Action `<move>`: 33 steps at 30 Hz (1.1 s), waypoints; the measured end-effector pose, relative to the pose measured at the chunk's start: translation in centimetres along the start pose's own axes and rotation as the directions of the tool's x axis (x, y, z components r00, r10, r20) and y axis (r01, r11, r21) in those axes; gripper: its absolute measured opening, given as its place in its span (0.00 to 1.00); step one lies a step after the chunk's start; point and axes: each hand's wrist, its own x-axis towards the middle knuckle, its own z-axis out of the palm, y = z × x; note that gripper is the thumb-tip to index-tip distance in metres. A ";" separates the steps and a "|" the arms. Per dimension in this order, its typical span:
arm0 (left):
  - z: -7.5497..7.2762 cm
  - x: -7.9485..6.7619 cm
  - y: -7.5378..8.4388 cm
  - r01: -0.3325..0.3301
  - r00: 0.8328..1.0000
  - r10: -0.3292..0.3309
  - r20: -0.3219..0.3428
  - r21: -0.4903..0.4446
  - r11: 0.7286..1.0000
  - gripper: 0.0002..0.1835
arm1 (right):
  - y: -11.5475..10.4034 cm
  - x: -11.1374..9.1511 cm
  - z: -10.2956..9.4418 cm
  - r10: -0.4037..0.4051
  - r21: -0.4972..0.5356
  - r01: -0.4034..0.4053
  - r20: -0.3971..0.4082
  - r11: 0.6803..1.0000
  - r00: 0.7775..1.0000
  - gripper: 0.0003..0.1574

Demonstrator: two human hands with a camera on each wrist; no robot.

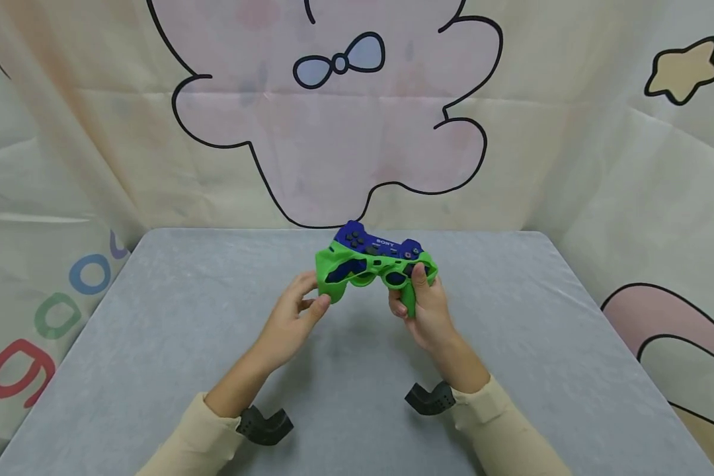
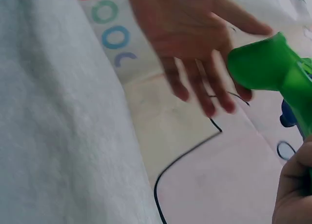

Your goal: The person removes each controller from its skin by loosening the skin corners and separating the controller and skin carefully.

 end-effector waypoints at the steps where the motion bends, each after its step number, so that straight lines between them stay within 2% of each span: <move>1: 0.1 0.0 0.1 0.001 1.000 -0.001 -0.006 0.018 1.000 0.16 | 0.1 -0.1 0.4 0.004 -0.010 -0.004 -0.009 1.000 1.000 0.19; 6: 0.5 -0.3 0.1 -0.064 0.992 0.082 -0.096 0.180 0.982 0.09 | 0.2 -0.2 1.5 -0.047 -0.054 0.043 -0.079 0.998 0.996 0.17; 10: 0.9 -0.4 0.0 -0.140 0.978 0.177 -0.111 0.276 0.951 0.08 | -0.1 -0.2 1.3 -0.096 -0.061 0.088 -0.150 0.994 0.984 0.19; 12: 1.3 -0.4 -0.1 -0.183 0.965 0.237 -0.109 0.367 0.912 0.08 | -0.3 -0.1 1.1 -0.104 -0.051 0.096 -0.197 0.994 0.975 0.17; 15: 1.9 -0.5 -0.2 -0.252 0.940 0.332 -0.077 0.500 0.829 0.08 | -0.7 0.0 0.7 -0.098 -0.033 0.093 -0.257 0.995 0.962 0.14; 16: 2.1 -0.6 -0.3 -0.274 0.931 0.359 -0.061 0.533 0.801 0.08 | -0.8 0.1 0.6 -0.097 -0.026 0.094 -0.271 0.995 0.958 0.13; 18: 2.4 -0.8 -0.2 -0.310 0.916 0.399 -0.040 0.560 0.768 0.08 | -1.0 0.1 0.5 -0.096 -0.014 0.096 -0.285 0.995 0.954 0.13; 20: 2.7 -1.0 -0.2 -0.333 0.907 0.420 -0.030 0.561 0.758 0.07 | -1.1 0.2 0.4 -0.095 -0.005 0.098 -0.281 0.995 0.955 0.13; 23: 3.0 -1.3 -0.2 -0.340 0.904 0.427 -0.031 0.555 0.759 0.07 | -1.2 0.3 0.5 -0.098 0.006 0.103 -0.272 0.995 0.957 0.13; 29: 3.9 -1.6 0.1 -0.326 0.905 0.422 -0.047 0.559 0.762 0.08 | -1.0 0.4 0.8 -0.088 0.021 0.099 -0.297 0.995 0.951 0.14; 33: 4.3 -1.5 0.4 -0.326 0.913 0.408 -0.023 0.562 0.761 0.10 | -1.0 0.3 0.6 -0.082 0.028 0.096 -0.313 0.995 0.946 0.15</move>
